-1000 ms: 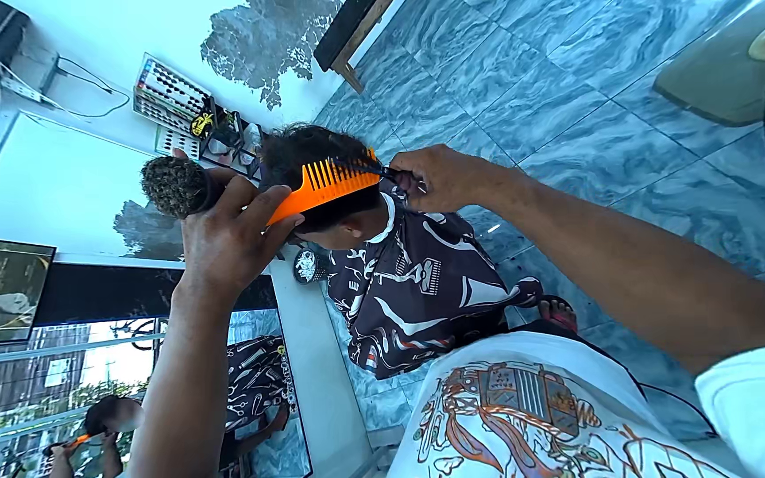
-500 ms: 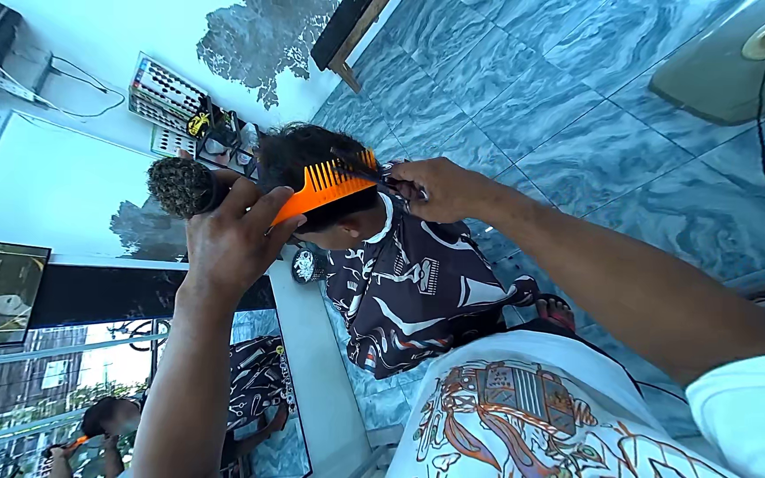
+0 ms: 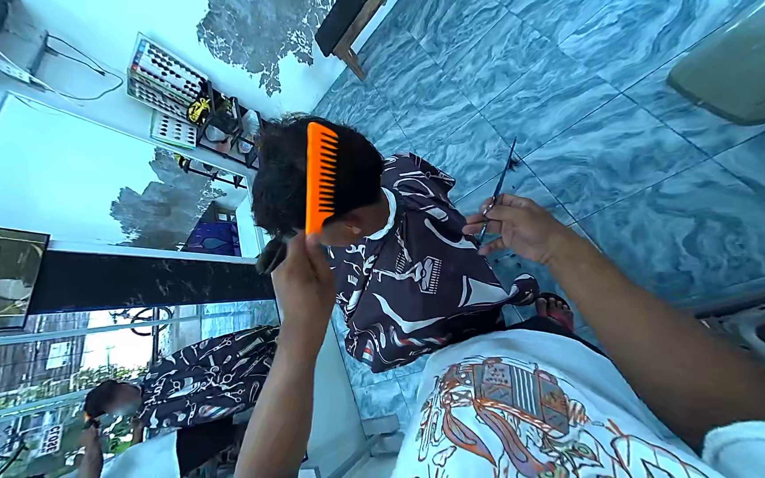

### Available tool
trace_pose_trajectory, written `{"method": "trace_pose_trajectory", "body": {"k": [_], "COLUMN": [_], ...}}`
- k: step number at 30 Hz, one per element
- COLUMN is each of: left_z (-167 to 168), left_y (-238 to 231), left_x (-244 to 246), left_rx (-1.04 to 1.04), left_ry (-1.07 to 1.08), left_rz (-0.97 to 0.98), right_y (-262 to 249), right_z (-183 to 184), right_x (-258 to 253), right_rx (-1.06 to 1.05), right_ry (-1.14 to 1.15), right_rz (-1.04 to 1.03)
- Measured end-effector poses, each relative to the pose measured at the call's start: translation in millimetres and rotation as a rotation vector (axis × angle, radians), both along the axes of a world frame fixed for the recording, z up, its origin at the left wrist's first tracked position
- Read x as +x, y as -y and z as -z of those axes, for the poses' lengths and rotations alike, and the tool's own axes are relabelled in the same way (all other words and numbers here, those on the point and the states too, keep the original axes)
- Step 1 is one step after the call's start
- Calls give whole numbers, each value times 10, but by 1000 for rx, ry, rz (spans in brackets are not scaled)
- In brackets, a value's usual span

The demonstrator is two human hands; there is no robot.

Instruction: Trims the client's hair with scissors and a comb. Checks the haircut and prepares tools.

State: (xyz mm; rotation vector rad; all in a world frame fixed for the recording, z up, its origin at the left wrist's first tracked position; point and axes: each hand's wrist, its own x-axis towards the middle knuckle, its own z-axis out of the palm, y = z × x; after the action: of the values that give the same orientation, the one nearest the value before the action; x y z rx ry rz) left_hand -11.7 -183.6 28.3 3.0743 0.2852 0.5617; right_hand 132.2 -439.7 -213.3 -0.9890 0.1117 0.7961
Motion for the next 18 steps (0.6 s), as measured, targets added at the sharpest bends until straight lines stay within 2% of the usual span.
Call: {"method": "trace_pose_trajectory", "body": {"k": [1, 3, 5, 7, 9, 11, 13, 15, 18], "left_z": [86, 308, 471, 463, 297, 63, -101, -76, 153], "left_y": [73, 101, 47, 4, 0, 25, 70, 80, -77], "left_x": [97, 164, 90, -42, -140, -117, -4, 79, 5], "left_rx": [31, 219, 394, 419, 292, 137, 87, 126, 361], "left_ry": [-52, -147, -225, -224, -135, -21, 22, -86, -226], "left_rz": [-24, 16, 116, 222, 242, 146, 27, -17, 144], "right_y": [-29, -48, -32, -15, -44, -125, -240, -363, -536], "right_z": [-22, -80, -187, -204, -138, -72, -136, -274, -405], "right_x": [11, 49, 90, 97, 96, 102, 89, 100, 161], "right_rx": [46, 198, 277, 274, 219, 153, 101, 57, -87], "right_ry": [-14, -91, -283, -365, -294, -219, -152, -65, 203], "right_rz": [23, 81, 185, 206, 157, 133, 113, 69, 3]}}
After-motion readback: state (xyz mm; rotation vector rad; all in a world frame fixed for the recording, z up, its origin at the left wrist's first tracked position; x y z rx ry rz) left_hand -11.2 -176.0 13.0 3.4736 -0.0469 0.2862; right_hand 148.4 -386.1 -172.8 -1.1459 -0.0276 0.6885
